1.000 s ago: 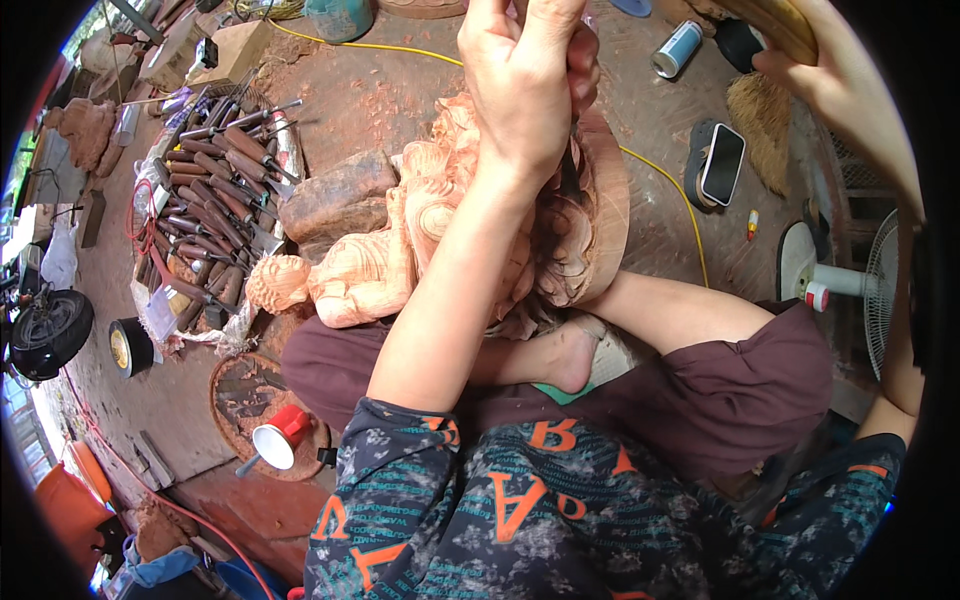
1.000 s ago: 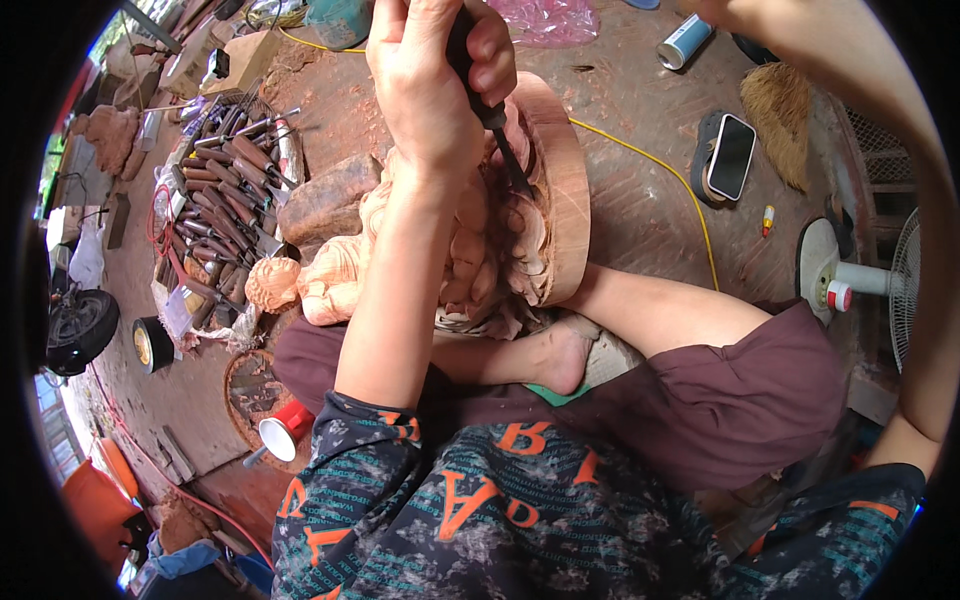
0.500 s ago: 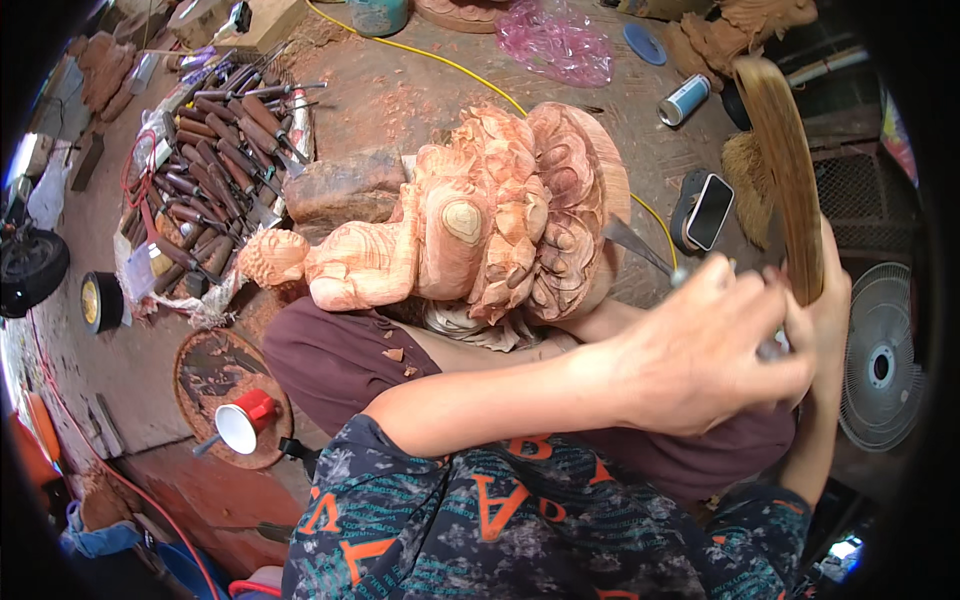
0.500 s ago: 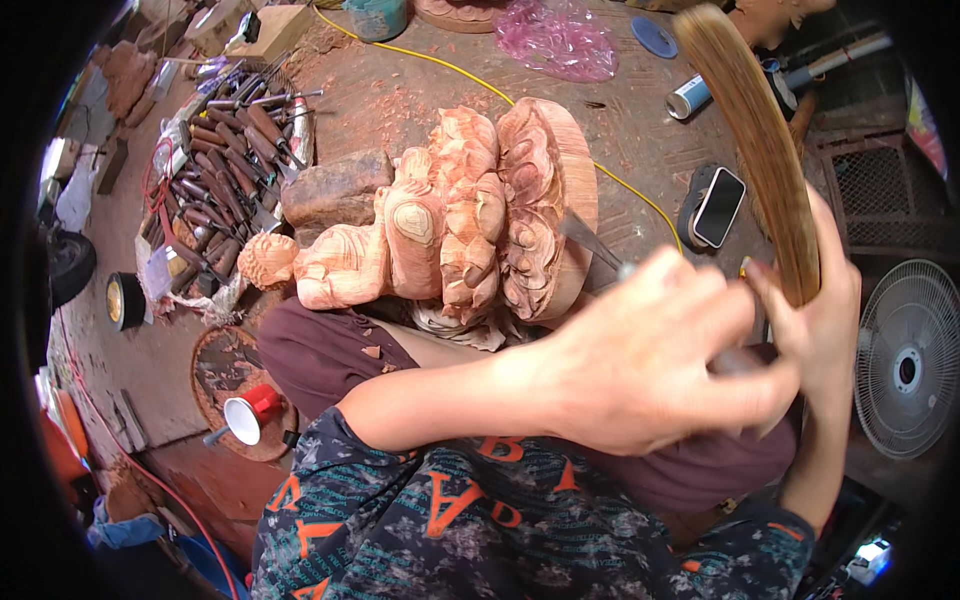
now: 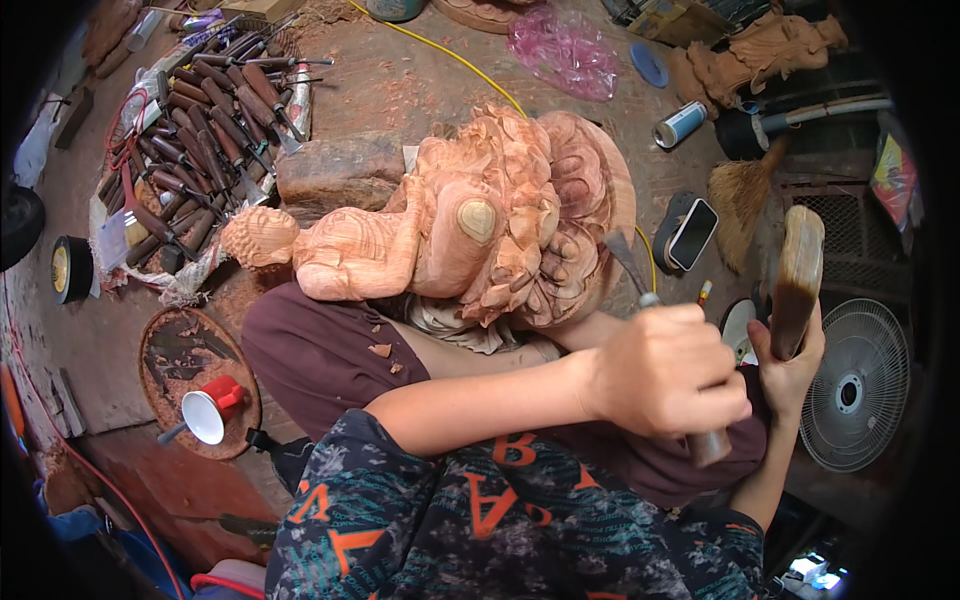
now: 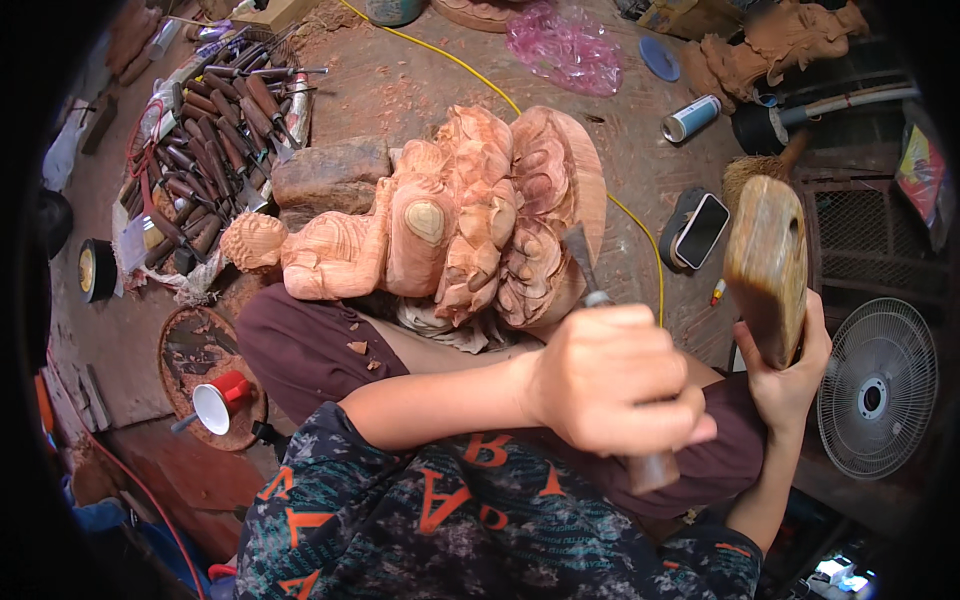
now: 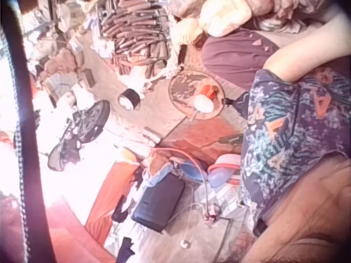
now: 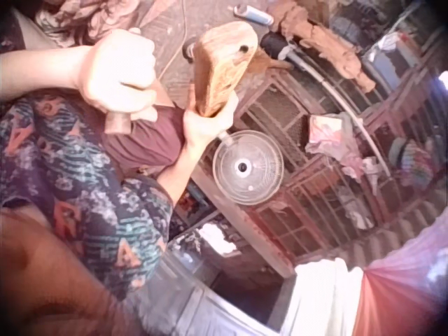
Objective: The person carves a wooden figure using a chisel and mallet. They repeatedly strike the chisel to shape the wood, occasionally switching chisels from a nearby collection. The task involves detailed hand coordination to refine the sculpture's features.
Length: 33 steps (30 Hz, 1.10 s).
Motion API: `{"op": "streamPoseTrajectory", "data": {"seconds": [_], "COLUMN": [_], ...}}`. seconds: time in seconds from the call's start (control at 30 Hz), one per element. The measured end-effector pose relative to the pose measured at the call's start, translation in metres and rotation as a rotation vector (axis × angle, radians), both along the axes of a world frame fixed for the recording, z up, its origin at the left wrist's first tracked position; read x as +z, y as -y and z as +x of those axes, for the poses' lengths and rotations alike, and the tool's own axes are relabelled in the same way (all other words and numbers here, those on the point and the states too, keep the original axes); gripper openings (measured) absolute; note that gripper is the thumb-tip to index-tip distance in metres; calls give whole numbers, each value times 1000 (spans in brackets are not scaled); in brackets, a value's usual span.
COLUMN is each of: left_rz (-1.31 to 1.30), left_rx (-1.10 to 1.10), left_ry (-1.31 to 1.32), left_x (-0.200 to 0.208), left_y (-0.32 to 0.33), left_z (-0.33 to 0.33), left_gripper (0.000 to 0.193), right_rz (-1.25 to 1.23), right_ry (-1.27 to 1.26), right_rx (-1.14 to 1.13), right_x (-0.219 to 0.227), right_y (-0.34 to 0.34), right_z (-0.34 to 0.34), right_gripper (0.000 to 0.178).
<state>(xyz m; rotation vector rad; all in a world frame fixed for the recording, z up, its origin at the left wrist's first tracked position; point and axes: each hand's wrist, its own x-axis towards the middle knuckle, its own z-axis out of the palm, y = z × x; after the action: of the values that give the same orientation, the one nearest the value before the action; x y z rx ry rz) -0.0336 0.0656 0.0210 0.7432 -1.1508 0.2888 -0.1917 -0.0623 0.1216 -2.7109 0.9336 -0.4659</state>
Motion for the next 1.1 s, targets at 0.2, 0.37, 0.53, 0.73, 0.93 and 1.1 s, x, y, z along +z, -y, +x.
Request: {"op": "streamPoseTrajectory", "data": {"seconds": [0.2,0.37,0.53,0.73,0.93,1.1], "left_rz": [13,-17,-18,-39,-49,-56], "left_rx": [23,0,11,62,21,12], "left_ry": [-65,-111,-145,-144,-162,-195], "left_x": [-5,-4,-4,-3,-8,-5], "left_y": [2,-3,-3,-4,-3,-3], "left_z": [11,15,21,14,18,21], "left_gripper": [25,26,29,27,27,26], "right_rz": [-23,-44,-220,-305,-319,-285], "right_ry": [-6,100,-22,175,166,203], "right_rx": [42,58,378,539,499,529], "right_x": [2,-1,15,18,9,8], "right_y": [2,3,-8,-29,-33,-35], "right_z": [-8,-17,-5,-7,-1,2], "right_gripper": [46,51,41,36,36,37]}}
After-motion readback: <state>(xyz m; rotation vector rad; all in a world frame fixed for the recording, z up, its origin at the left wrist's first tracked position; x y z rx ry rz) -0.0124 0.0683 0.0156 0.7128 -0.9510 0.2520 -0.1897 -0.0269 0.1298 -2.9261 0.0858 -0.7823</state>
